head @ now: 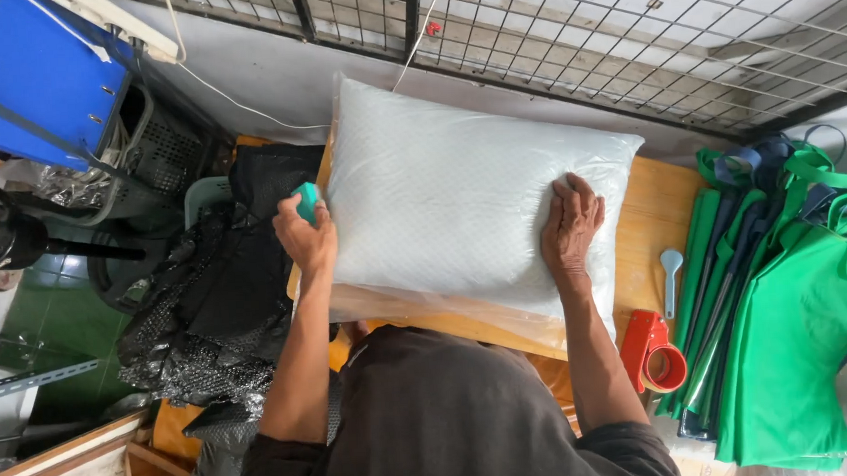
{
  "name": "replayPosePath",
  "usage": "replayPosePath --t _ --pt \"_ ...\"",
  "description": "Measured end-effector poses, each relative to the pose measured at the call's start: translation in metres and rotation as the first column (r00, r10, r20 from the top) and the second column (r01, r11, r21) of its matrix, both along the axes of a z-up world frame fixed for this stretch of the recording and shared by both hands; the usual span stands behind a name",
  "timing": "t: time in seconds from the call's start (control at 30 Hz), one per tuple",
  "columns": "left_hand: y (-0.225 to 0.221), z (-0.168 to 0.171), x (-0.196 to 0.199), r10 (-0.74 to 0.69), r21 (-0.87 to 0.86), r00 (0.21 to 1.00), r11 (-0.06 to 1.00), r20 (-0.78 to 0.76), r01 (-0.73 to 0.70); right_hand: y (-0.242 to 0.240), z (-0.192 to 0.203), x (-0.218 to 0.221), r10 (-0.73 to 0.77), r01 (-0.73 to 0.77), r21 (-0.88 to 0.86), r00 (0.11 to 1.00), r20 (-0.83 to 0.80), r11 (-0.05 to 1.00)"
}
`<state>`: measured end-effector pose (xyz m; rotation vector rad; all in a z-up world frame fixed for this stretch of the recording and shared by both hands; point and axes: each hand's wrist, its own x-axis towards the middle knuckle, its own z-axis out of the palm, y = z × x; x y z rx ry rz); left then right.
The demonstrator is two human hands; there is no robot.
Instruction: The person seals a plastic bag containing a white pillow by running a heating tool along the edge of the bag.
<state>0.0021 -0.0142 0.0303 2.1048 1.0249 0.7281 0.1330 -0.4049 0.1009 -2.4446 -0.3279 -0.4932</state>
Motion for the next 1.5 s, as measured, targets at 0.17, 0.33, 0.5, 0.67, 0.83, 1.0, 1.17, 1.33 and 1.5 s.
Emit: replayPosePath --t 0.17,0.33,0.5,0.67,0.83,1.0,1.17,1.33,1.5 --pt "-0.151 0.101 0.036 -0.448 0.323 0.839 0.879 0.31 0.35 -0.001 0.002 0.003 -0.016 0.015 0.027 1.0 0.007 1.0" --pt "-0.264 0.086 0.038 -0.77 0.457 0.637 0.58 0.036 0.675 -0.007 0.002 -0.001 0.005 -0.005 0.05 1.0 0.005 0.999" --pt "-0.164 0.066 0.045 -0.612 0.536 0.789 0.684 0.053 0.495 -0.002 0.002 -0.003 0.004 -0.004 0.05 1.0 -0.004 0.999" --pt "-0.027 0.024 0.033 -0.301 0.536 0.943 0.824 0.144 0.182 0.008 0.009 -0.005 0.003 -0.004 0.041 1.0 0.012 0.999" --pt "0.035 -0.026 0.001 -0.164 -0.34 0.951 0.938 -0.262 0.068 0.007 0.011 -0.007 0.001 -0.001 0.011 1.0 0.0 1.0" --pt "-0.026 0.039 -0.002 -0.072 0.061 0.994 0.996 0.086 0.067 0.007 0.006 -0.002 -0.013 0.013 0.036 1.0 0.025 0.999" --pt "-0.208 0.083 -0.004 -0.547 0.247 0.745 0.837 0.381 0.488 0.0 -0.004 0.003 0.01 -0.011 0.035 1.0 0.024 0.999" --pt "-0.287 0.045 -0.013 -0.823 0.542 0.569 0.484 0.014 0.687 -0.008 -0.012 0.004 0.009 -0.011 0.049 0.999 0.046 0.999" --pt "-0.184 0.055 -0.011 -0.631 0.506 0.77 0.696 0.094 0.509 -0.008 -0.011 0.003 0.022 -0.024 0.045 0.999 0.038 0.999"
